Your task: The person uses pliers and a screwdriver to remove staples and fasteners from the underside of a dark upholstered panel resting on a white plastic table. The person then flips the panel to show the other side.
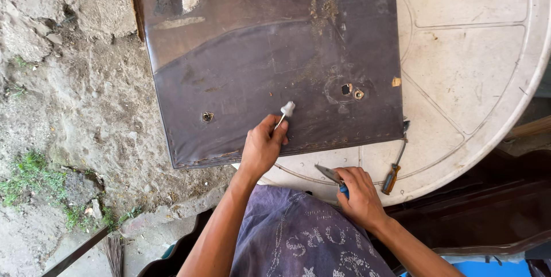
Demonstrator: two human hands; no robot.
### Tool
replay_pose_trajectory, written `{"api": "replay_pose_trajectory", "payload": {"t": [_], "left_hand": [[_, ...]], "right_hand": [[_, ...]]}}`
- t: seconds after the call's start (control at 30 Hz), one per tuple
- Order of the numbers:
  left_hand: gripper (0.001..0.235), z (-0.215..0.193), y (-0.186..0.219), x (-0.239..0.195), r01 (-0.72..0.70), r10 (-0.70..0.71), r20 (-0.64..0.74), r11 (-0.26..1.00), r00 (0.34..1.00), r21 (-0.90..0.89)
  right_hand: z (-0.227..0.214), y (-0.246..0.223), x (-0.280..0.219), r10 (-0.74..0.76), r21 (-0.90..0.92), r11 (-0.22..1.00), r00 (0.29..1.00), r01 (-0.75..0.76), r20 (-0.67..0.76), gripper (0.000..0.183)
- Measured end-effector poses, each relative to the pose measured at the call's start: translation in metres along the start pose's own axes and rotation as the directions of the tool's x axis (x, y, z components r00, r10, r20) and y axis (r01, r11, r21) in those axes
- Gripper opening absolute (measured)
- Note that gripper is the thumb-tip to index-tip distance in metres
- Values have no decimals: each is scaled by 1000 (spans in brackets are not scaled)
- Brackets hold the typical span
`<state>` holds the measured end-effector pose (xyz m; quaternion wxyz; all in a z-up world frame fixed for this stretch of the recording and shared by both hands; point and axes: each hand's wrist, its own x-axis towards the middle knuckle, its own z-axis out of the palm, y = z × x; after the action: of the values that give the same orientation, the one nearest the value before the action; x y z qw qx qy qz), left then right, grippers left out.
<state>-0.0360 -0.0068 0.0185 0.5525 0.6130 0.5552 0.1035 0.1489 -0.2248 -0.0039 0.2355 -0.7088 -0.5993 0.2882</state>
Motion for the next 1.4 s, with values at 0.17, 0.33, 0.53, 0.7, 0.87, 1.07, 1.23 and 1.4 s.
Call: {"api": "replay_pose_trajectory", "payload": {"t": [0.17,0.33,0.53,0.7,0.87,1.07,1.23,1.4], "left_hand": [[21,-10,6,-25,-187,212,-89,955,973,231],[19,-22,-2,-38,-132,181,-151,948,972,289],[21,-25,-16,-40,-196,230,-122,949,965,246],[24,-29,-20,-36,-140,165,-108,969,980,204],[24,-36,-16,-25,-2,0,-44,999,999,-41],[25,-29,-8,14,-90,216,151,809,965,-581],[26,-10,-5,34,-18,311,242,647,919,-762],[19,-18,-4,29,-177,361,160,739,919,-650]], "right_hand": [[-27,2,-3,316,176,879,819,-443,479,61],[-35,-1,5,295,320,715,683,-621,668,62],[-23,-8,35,176,486,288,545,-825,820,58],[-20,-25,48,14,636,-64,636,-769,771,53],[-28,-47,31,317,130,881,771,-455,552,53],[-26,-50,24,388,340,691,724,-638,570,54],[-20,-68,27,420,488,613,779,-621,465,49],[-17,-93,44,464,544,595,805,-592,369,52]]}}
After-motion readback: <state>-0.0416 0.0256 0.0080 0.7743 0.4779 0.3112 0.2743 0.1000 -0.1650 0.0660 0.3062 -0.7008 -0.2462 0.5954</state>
